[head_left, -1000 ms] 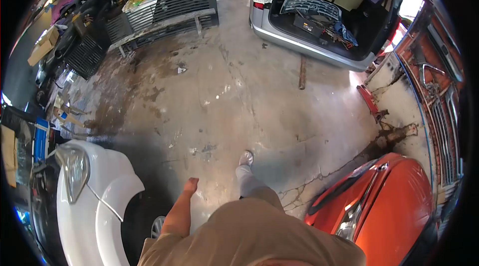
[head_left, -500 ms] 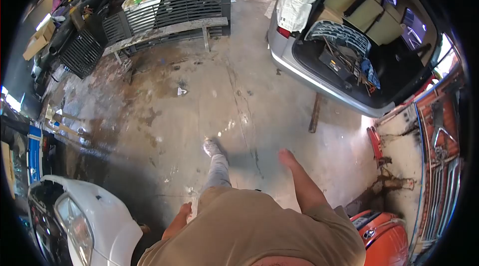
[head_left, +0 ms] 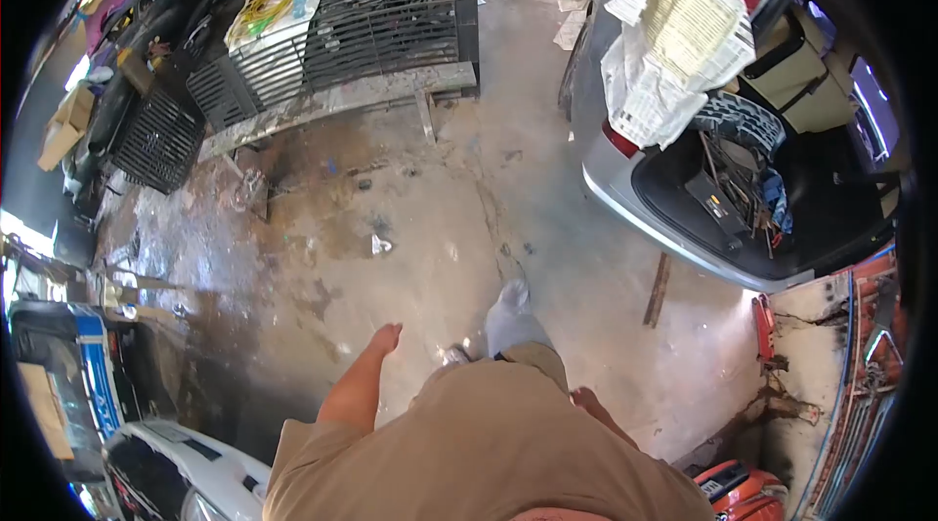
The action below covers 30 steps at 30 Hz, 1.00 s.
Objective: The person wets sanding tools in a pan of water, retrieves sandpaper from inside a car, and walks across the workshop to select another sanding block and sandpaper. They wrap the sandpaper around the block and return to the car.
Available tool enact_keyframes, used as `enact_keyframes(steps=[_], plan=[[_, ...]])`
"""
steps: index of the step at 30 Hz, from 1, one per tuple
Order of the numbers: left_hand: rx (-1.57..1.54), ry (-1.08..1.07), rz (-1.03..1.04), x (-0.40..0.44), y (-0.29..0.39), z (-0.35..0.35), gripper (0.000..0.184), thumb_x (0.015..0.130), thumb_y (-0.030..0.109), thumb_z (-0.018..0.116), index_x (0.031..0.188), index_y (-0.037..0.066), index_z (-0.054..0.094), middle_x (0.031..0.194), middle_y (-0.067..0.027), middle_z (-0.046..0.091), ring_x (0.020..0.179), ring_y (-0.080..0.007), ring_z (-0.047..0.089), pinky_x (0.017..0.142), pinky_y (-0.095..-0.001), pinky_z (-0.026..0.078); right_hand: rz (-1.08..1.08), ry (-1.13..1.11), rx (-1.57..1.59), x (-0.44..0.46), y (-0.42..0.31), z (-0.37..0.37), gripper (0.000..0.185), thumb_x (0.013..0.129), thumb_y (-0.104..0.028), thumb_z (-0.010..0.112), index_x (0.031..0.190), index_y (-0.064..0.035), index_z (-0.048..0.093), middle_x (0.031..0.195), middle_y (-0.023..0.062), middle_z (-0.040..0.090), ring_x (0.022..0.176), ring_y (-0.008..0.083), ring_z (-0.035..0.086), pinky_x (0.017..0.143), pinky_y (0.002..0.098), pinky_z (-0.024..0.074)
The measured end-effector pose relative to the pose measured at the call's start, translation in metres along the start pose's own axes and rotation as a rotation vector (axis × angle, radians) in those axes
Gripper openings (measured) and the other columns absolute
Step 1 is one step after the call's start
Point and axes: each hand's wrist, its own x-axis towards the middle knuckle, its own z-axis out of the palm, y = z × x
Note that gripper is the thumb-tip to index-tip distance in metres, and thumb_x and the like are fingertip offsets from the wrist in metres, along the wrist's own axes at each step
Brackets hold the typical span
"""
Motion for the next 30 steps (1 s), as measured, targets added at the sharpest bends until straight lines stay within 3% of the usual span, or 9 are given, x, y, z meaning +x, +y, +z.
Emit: enact_keyframes(steps=[5, 10, 12, 14, 16, 18, 19, 26, 30], plan=[[-0.549, 0.120, -0.257, 0.187, 0.061, -0.152, 0.043, 0.099, 0.036, 0.036, 0.114, 0.000, 0.055, 0.112, -0.0271, 0.060, 0.103, -0.0388, 0.058, 0.090, -0.0473, 0.047, -0.330, 0.124, -0.372, 0.129, 0.069, -0.005, 0.030, 0.092, -0.021, 0.051, 0.114, -0.0087, 0.066, 0.086, 0.0104, 0.065, 0.075, 0.0234, 0.065, 0.067, 0.0418, 0.0519], [-0.739, -0.060, -0.479, 0.295, 0.102, -0.210, 0.040, 0.100, 0.033, 0.036, 0.110, 0.001, 0.056, 0.107, -0.0262, 0.061, 0.092, -0.0379, 0.061, 0.083, -0.0467, 0.049, 0.106, -0.055, 0.157, 0.154, -0.088, -0.322, 0.026, 0.092, -0.023, 0.049, 0.102, -0.0092, 0.068, 0.095, 0.0159, 0.066, 0.094, 0.0320, 0.063, 0.084, 0.0435, 0.0500], [-0.560, -0.043, -0.302, 0.329, 0.092, -0.218, 0.038, 0.100, 0.032, 0.036, 0.108, 0.001, 0.057, 0.098, -0.0237, 0.062, 0.084, -0.0349, 0.062, 0.079, -0.0452, 0.049, -0.072, 0.100, -0.063, 0.287, -0.065, -0.371, 0.022, 0.091, -0.021, 0.051, 0.096, -0.0092, 0.068, 0.090, 0.0176, 0.066, 0.096, 0.0339, 0.061, 0.083, 0.0457, 0.0501], [-0.491, -0.056, -0.290, 0.359, 0.086, -0.233, 0.037, 0.100, 0.031, 0.037, 0.108, 0.000, 0.057, 0.091, -0.0221, 0.062, 0.082, -0.0333, 0.062, 0.078, -0.0446, 0.050, -0.484, 0.343, -0.379, 0.335, -0.112, -0.473, 0.020, 0.088, -0.018, 0.052, 0.081, -0.0058, 0.066, 0.062, 0.0140, 0.061, 0.067, 0.0326, 0.063, 0.065, 0.0470, 0.0491], [-0.545, -0.095, -0.355, 0.385, 0.087, -0.243, 0.037, 0.100, 0.030, 0.037, 0.109, 0.000, 0.057, 0.086, -0.0218, 0.060, 0.081, -0.0340, 0.062, 0.079, -0.0449, 0.050, -0.719, 0.617, -0.495, 0.420, -0.146, -0.553, 0.020, 0.088, -0.019, 0.052, 0.086, -0.0041, 0.064, 0.070, 0.0168, 0.063, 0.063, 0.0341, 0.061, 0.060, 0.0453, 0.0483], [-0.733, -0.147, -0.530, 0.418, 0.091, -0.267, 0.038, 0.098, 0.032, 0.040, 0.107, 0.000, 0.057, 0.083, -0.0223, 0.060, 0.078, -0.0358, 0.062, 0.076, -0.0457, 0.050, -0.134, 0.241, 0.377, 0.445, -0.233, -0.658, 0.023, 0.088, -0.025, 0.055, 0.086, -0.0035, 0.062, 0.078, 0.0164, 0.063, 0.064, 0.0301, 0.060, 0.062, 0.0432, 0.0469], [-0.870, -0.181, -0.677, 0.434, 0.095, -0.282, 0.039, 0.097, 0.034, 0.042, 0.105, -0.001, 0.057, 0.082, -0.0227, 0.060, 0.075, -0.0365, 0.062, 0.074, -0.0461, 0.050, -0.224, 0.369, 0.402, 0.481, -0.258, -0.685, 0.026, 0.088, -0.028, 0.056, 0.085, -0.0031, 0.061, 0.078, 0.0152, 0.062, 0.064, 0.0273, 0.058, 0.062, 0.0422, 0.0463], [-0.397, -0.311, -0.370, 0.616, 0.058, -0.390, 0.034, 0.092, 0.031, 0.053, 0.099, -0.003, 0.056, 0.088, -0.0252, 0.063, 0.077, -0.0386, 0.064, 0.071, -0.0472, 0.050, -0.459, 0.299, 0.178, 0.597, -0.388, -0.869, 0.033, 0.089, -0.034, 0.058, 0.086, -0.0009, 0.060, 0.077, 0.0136, 0.061, 0.067, 0.0221, 0.058, 0.063, 0.0409, 0.0473], [-0.067, -0.267, 0.071, 0.756, 0.053, -0.499, 0.031, 0.091, 0.027, 0.055, 0.099, -0.003, 0.056, 0.092, -0.0260, 0.064, 0.080, -0.0395, 0.064, 0.072, -0.0478, 0.050, -0.256, 0.148, 0.477, 0.641, -0.409, -0.967, 0.034, 0.091, -0.037, 0.057, 0.099, -0.0032, 0.059, 0.087, 0.0129, 0.062, 0.070, 0.0231, 0.061, 0.062, 0.0395, 0.0504]])
